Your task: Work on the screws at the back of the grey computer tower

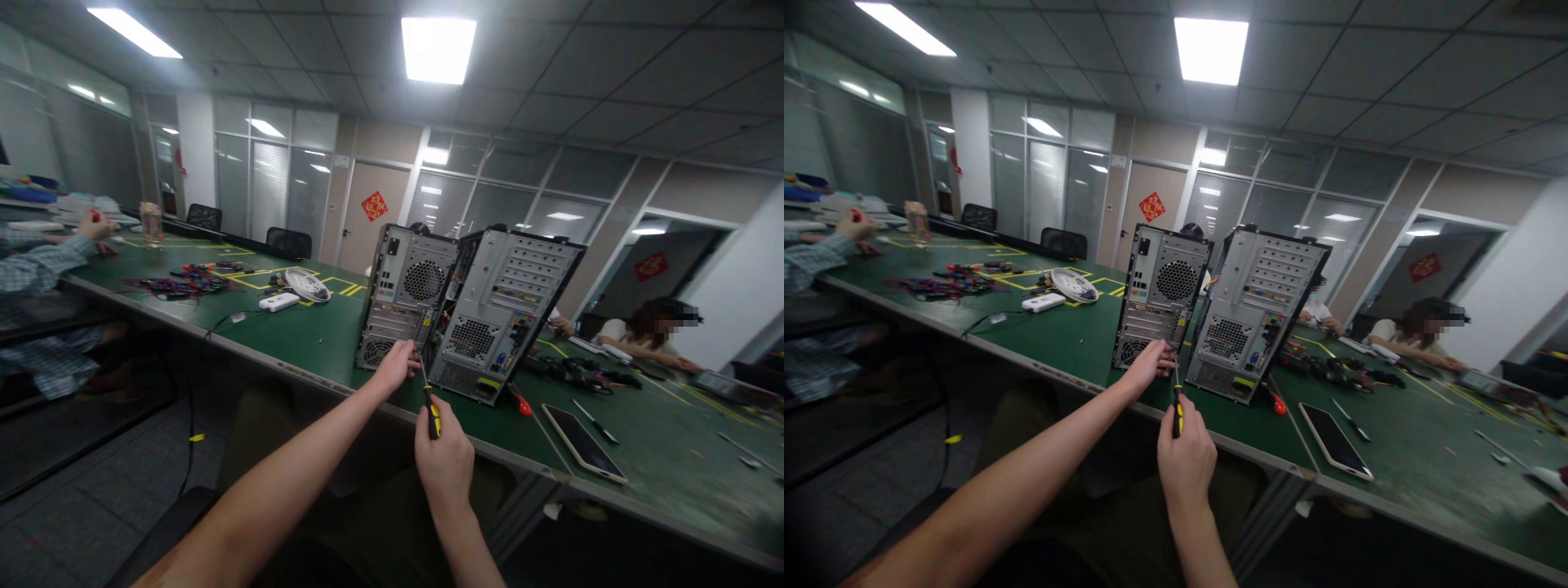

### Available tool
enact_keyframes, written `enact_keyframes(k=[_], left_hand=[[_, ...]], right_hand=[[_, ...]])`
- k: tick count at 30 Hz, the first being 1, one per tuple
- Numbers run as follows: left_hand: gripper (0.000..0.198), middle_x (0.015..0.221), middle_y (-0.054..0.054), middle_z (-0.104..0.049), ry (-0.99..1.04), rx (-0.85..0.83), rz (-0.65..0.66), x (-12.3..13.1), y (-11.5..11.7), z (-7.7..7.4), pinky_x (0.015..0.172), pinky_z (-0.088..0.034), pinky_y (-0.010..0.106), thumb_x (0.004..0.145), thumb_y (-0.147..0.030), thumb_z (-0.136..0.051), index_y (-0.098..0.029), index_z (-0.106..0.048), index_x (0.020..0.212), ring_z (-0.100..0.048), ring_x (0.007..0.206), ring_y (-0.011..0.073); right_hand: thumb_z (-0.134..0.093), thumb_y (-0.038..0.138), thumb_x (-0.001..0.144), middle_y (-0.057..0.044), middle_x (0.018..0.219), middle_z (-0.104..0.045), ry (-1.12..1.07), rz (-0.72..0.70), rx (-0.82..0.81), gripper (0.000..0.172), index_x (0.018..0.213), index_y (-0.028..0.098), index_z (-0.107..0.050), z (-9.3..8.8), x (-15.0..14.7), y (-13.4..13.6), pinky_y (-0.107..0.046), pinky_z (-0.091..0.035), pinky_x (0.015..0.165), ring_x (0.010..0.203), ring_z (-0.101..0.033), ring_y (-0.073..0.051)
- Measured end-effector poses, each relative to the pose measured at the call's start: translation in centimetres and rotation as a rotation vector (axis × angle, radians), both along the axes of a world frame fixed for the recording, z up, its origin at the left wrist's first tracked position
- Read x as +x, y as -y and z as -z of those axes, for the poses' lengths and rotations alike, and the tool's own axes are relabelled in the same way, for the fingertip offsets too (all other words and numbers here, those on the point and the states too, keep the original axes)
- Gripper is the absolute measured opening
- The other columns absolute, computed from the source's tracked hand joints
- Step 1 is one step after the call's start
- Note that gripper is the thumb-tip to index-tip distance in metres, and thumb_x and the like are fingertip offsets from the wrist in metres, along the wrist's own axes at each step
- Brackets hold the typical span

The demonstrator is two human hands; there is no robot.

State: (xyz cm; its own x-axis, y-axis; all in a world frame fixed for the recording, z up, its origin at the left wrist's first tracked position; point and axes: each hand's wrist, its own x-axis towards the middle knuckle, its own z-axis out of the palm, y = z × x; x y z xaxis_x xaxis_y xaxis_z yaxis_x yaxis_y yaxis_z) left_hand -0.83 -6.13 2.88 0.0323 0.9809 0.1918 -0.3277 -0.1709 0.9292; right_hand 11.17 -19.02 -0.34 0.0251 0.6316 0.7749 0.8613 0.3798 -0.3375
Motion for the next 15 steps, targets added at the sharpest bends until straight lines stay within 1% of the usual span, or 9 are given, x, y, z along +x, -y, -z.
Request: enact_keyframes(k=[6, 15], left_hand=[[0.039, 0.095, 0.008, -0.067, -0.062, -0.039, -0.01, 0.0, 0.3, -1.0, 0.055, -0.042, 0.018, 0.101, -0.053, -0.038, -0.017, -0.053, 0.103, -0.068, 0.072, 0.0132], [0.037, 0.099, 0.008, -0.067, -0.092, -0.053, -0.014, 0.0, 1.1, -1.7, 0.052, -0.04, 0.018, 0.102, -0.051, -0.036, -0.017, -0.051, 0.104, -0.067, 0.068, 0.012]], right_hand=[[-0.042, 0.036, 0.1, -0.013, 0.109, -0.074, -0.015, 0.003, -0.048, 0.037, 0.121, 0.016, -0.064, -0.1, -0.1, 0.0, -0.031, -0.051, 0.078, 0.093, -0.072, -0.024], [-0.042, 0.037, 0.099, -0.013, 0.107, -0.074, -0.033, 0.002, -0.07, 0.037, 0.121, 0.016, -0.064, -0.4, -0.2, 0.1, -0.031, -0.051, 0.076, 0.092, -0.072, -0.025]])
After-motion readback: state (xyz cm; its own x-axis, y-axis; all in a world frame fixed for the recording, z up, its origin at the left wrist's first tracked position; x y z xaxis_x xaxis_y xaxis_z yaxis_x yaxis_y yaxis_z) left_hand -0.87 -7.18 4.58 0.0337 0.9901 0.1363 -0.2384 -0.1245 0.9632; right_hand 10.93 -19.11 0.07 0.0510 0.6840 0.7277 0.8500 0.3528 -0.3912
